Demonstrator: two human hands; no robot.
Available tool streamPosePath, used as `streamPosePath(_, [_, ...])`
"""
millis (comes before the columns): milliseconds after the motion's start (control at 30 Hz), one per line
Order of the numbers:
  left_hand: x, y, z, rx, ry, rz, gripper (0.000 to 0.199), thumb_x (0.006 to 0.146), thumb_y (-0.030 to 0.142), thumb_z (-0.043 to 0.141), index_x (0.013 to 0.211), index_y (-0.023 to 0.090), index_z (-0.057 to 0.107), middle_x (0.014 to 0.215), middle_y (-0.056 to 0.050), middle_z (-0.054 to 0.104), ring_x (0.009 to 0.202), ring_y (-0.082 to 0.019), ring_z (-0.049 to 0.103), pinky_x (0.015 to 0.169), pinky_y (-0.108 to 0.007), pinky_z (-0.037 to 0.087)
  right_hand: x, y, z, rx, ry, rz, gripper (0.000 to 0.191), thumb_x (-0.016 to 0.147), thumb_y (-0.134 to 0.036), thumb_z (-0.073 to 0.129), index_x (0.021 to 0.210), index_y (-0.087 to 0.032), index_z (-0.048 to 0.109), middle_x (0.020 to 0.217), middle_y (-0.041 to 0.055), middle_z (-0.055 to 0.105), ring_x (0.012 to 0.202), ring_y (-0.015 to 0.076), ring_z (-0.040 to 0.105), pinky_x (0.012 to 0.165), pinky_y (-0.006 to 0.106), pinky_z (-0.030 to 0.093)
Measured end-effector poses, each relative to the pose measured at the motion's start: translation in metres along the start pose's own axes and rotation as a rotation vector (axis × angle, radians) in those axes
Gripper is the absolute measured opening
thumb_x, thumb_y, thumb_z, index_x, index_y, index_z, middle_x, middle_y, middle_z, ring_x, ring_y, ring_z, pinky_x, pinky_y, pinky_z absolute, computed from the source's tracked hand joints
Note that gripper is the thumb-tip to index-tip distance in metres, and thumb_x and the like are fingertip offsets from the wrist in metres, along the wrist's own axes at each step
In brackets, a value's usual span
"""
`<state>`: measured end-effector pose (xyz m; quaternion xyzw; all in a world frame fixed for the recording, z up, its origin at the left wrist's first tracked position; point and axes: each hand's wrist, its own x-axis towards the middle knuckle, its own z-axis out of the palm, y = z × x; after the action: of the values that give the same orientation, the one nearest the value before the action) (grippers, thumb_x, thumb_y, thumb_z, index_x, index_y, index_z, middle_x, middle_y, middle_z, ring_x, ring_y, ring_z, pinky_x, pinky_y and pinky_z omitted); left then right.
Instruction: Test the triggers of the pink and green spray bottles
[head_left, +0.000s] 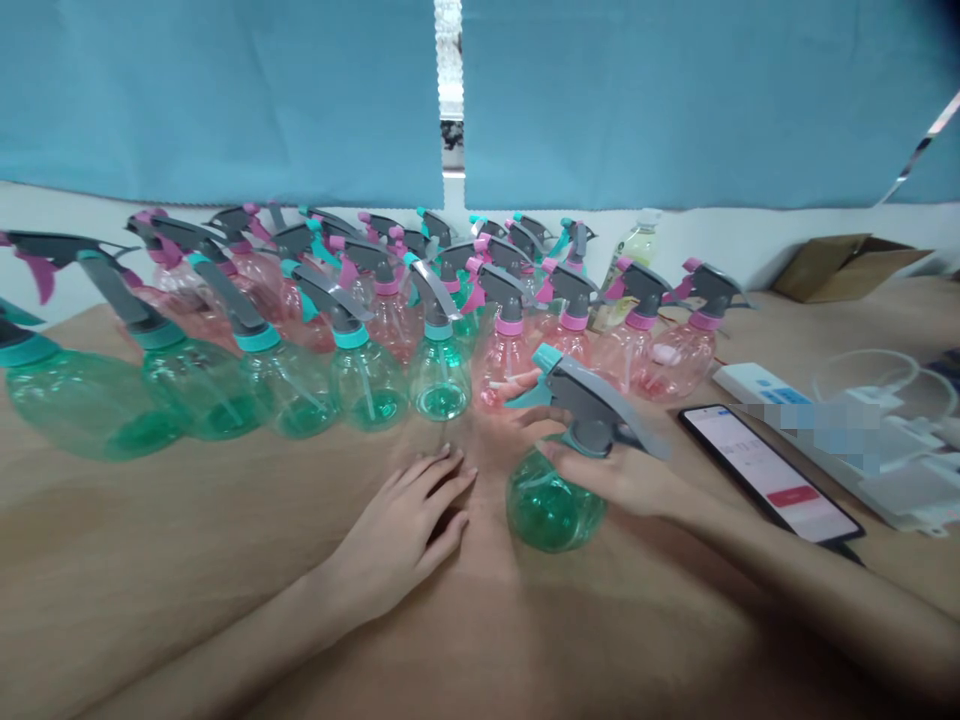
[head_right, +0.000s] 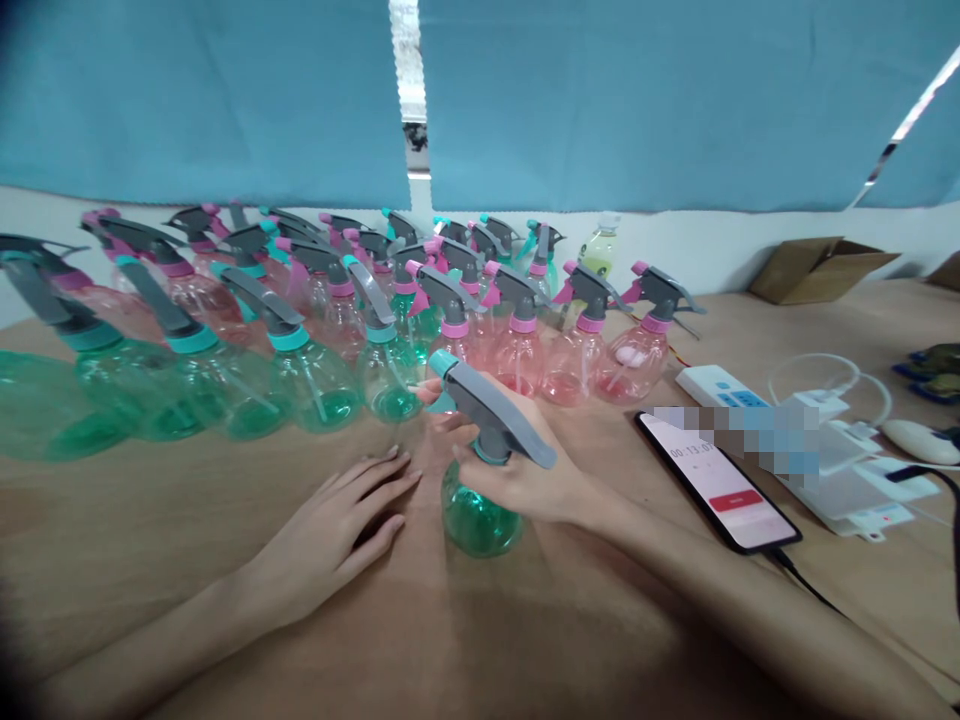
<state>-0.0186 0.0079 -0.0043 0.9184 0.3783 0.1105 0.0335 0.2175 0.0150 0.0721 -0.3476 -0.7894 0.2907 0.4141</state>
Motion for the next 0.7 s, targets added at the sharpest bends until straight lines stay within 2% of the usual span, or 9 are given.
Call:
streamPosePath(100, [0.0003,0.0002,-0.0002,-0.011,0.008,-0.003,0.039,0.097,0.032,0.042,0.134,0.019,0.047,0.139,-0.008,0.048,0.128,-0.026,0.040,0.104,-0.046,0.035,-0.0003,0.0005,0.0002,0.069,-0.010,0.005,0.020,0.074,-0.014,0.044,0.071,-0.025,0.061,0.081,0.0001,0.067,0.092,0.0172,0.066,0.079,0.031,0.057])
streamPosePath(200, [0.0007,-0.0002,0.0003,-0.009,0.000,-0.005,0.040,0.097,0.032,0.042,0.134,0.018,0.047,0.139,-0.009,0.048,0.128,-0.026,0.041,0.103,-0.046,0.036,-0.0008,0.0021,0.0009,0.126,-0.035,0.034,0.020,0.073,-0.013,0.043,0.072,-0.026,0.059,0.083,0.0001,0.067,0.092,0.0171,0.065,0.074,0.030,0.057])
streamPosePath(300, [0.0004,-0.0008,0.0010,-0.004,0.003,-0.008,0.040,0.097,0.032,0.042,0.134,0.018,0.047,0.139,-0.009,0.047,0.128,-0.026,0.040,0.104,-0.046,0.035,-0.0023,0.0048,0.0019,0.132,-0.061,0.062,0.022,0.074,-0.014,0.042,0.078,-0.025,0.060,0.087,0.0006,0.067,0.091,0.0173,0.065,0.073,0.031,0.057])
streamPosePath(500, [-0.0001,-0.0001,-0.0005,-0.010,-0.002,-0.011,0.040,0.097,0.033,0.042,0.134,0.018,0.047,0.140,-0.009,0.047,0.129,-0.026,0.040,0.105,-0.045,0.034,-0.0039,0.0059,0.0028,0.126,-0.023,0.107,0.032,0.074,-0.016,0.045,0.101,-0.026,0.059,0.095,0.0013,0.066,0.090,0.0184,0.065,0.077,0.033,0.057])
streamPosePath(700, [0.0004,-0.0009,0.0005,-0.010,0.004,-0.015,0.040,0.097,0.033,0.042,0.134,0.019,0.048,0.139,-0.008,0.047,0.129,-0.026,0.040,0.104,-0.045,0.035,-0.0025,0.0026,0.0006,0.133,0.018,0.077,0.033,0.068,-0.013,0.047,0.099,-0.025,0.054,0.102,0.0011,0.063,0.088,0.0166,0.065,0.081,0.031,0.056])
